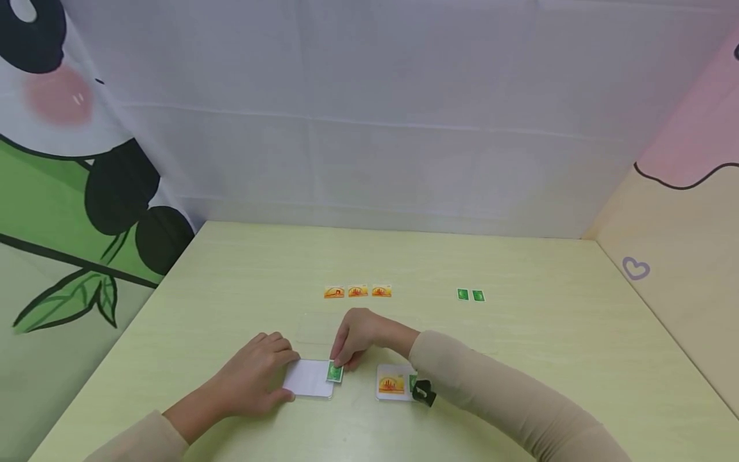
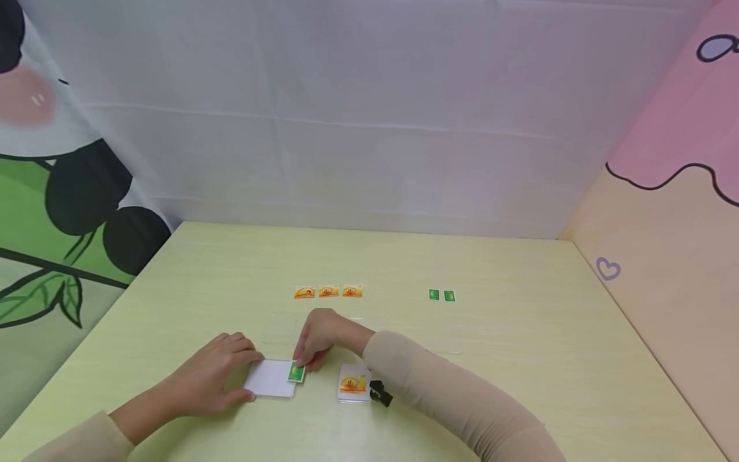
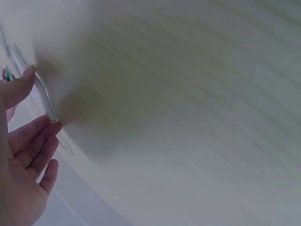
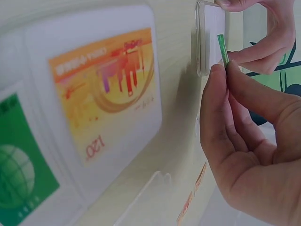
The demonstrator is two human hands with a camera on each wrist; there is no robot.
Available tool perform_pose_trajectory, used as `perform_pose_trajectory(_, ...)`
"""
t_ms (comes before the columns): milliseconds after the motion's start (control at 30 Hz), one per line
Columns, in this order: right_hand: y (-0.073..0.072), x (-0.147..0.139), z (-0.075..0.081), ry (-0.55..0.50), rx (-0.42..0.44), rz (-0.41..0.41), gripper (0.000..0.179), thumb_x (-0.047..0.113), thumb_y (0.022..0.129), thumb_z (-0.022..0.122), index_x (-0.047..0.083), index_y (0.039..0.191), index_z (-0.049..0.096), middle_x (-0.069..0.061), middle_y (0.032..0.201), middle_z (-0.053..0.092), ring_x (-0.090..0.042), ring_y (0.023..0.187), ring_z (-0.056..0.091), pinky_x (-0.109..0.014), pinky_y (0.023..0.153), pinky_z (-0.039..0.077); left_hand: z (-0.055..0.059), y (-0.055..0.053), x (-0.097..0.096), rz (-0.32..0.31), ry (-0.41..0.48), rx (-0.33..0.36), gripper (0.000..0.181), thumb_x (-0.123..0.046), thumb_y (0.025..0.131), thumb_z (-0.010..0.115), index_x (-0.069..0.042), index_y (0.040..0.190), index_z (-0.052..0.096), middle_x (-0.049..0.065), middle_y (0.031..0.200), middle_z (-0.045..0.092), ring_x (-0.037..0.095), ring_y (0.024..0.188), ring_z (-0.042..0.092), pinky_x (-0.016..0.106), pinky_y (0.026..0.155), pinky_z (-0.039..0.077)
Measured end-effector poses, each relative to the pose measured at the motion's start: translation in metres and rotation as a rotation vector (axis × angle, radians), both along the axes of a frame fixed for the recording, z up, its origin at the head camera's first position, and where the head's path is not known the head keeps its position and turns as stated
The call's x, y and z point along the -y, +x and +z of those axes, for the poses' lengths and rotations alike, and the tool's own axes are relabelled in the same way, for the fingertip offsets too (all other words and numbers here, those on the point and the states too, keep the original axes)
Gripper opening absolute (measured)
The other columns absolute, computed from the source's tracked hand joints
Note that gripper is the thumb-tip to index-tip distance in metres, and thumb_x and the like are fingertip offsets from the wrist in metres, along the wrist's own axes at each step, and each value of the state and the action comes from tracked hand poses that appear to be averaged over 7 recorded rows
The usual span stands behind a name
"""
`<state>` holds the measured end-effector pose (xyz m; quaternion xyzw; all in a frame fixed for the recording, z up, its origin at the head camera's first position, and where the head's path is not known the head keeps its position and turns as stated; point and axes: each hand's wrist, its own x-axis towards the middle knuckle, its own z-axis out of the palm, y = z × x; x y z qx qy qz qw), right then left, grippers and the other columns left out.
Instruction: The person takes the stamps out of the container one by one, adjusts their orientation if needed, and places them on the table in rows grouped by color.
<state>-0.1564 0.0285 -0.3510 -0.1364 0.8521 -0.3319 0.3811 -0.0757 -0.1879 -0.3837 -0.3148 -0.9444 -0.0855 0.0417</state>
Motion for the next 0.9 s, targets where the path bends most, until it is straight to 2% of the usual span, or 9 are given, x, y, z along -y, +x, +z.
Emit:
perform_pose_trajectory(333, -0.006, -0.005, 0.000, -0.030, 0.013, 0.005, 0.004, 0.001, 0.074, 0.078, 0.002, 0.077, 0.076, -0.010, 0.072, 0.074, -0.011, 0.053, 0.064, -0.026, 0.061, 0.056, 0.001, 0.000, -0.001, 0.007, -0.004, 0.002, 0.045, -0.038, 0.068, 0.081, -0.010, 0.101, 0.070, -0.004, 0.096, 0.067, 0.012, 0.092, 0.055, 0.034, 0.082, 0.045)
perform_pose_trajectory(600, -0.008, -0.009, 0.000, -0.030, 0.017, 0.005, 0.004, 0.002, 0.075, 0.078, 0.001, 0.078, 0.076, -0.011, 0.074, 0.074, -0.009, 0.051, 0.062, -0.026, 0.061, 0.057, 0.002, 0.000, -0.001, 0.022, -0.010, 0.032, 0.046, -0.038, 0.068, 0.081, -0.010, 0.103, 0.069, -0.004, 0.098, 0.067, 0.013, 0.094, 0.055, 0.035, 0.083, 0.045)
perform_pose_trajectory(900, -0.009, -0.013, 0.001, -0.006, 0.005, -0.012, 0.004, 0.005, 0.076, 0.078, 0.002, 0.077, 0.075, -0.006, 0.069, 0.073, -0.008, 0.052, 0.062, -0.025, 0.061, 0.056, -0.001, 0.000, -0.001, 0.009, 0.002, 0.004, 0.046, -0.038, 0.067, 0.082, -0.010, 0.101, 0.069, -0.004, 0.095, 0.066, 0.012, 0.092, 0.055, 0.034, 0.082, 0.045)
